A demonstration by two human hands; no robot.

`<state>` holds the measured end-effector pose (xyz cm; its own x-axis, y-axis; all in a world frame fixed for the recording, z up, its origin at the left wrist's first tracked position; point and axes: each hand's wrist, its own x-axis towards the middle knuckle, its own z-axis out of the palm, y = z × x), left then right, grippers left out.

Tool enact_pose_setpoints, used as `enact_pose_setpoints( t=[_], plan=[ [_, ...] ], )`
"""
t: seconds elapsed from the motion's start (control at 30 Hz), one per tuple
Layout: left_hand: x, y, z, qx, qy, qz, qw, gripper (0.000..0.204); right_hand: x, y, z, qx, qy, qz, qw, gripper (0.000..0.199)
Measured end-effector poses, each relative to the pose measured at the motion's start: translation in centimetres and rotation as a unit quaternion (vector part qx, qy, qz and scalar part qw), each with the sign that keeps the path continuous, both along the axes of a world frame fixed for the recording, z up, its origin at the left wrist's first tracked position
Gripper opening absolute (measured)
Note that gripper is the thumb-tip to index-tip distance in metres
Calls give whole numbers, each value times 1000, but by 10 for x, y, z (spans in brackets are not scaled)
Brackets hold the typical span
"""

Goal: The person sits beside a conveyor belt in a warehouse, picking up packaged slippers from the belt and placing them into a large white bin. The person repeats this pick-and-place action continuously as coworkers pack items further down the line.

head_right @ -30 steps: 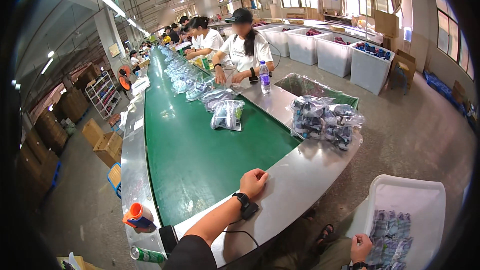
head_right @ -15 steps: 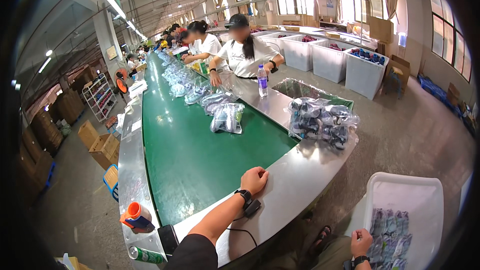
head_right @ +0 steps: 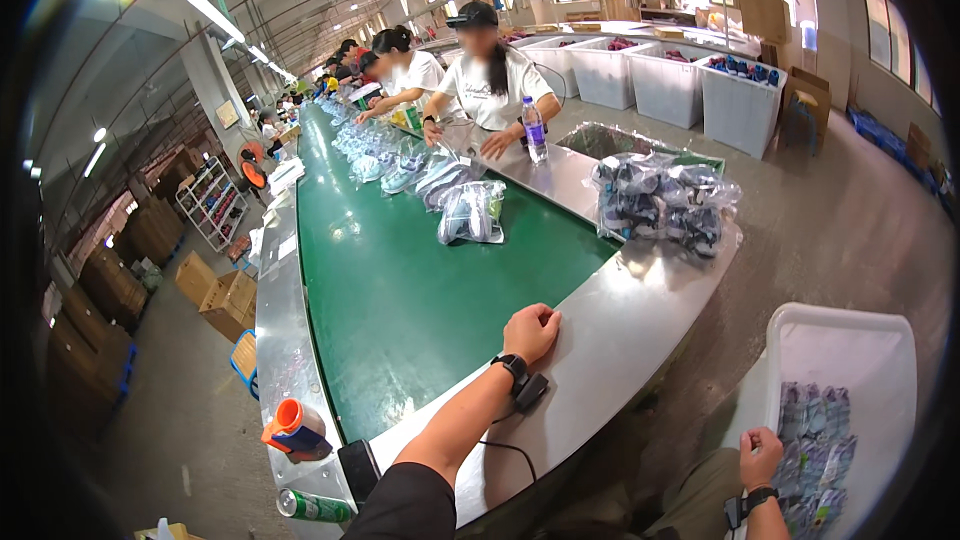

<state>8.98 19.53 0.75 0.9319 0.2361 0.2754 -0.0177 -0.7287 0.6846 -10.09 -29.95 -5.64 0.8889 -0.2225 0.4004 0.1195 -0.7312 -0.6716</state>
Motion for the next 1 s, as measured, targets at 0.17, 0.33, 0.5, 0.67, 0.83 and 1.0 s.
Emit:
enact_pose_setpoints(
  t=[0.17, 0.33, 0.5, 0.67, 0.83, 1.0],
  plan=[
    [2, -2, 2, -12, -6, 5, 1000, 28, 0, 1, 3, 4, 1, -9, 1000, 15],
    [4, -2, 3, -3, 14, 5, 1000, 28, 0, 5, 12, -4, -2, -13, 1000, 17],
    [5, -3, 9, 7, 18, 2, 1000, 27, 0, 2, 10, 10, -14, -10, 1000, 14],
    [4, -5, -1, -2, 17, -1, 1000, 27, -1, 1, 6, 19, -2, -8, 1000, 12],
    [5, -3, -5, -15, 24, 0, 1000, 28, 0, 4, 11, 25, 0, 2, 1000, 11],
    [6, -5, -2, -21, 33, 1, 999, 27, 0, 3, 10, 20, 1, 0, 1000, 11]
  ],
)
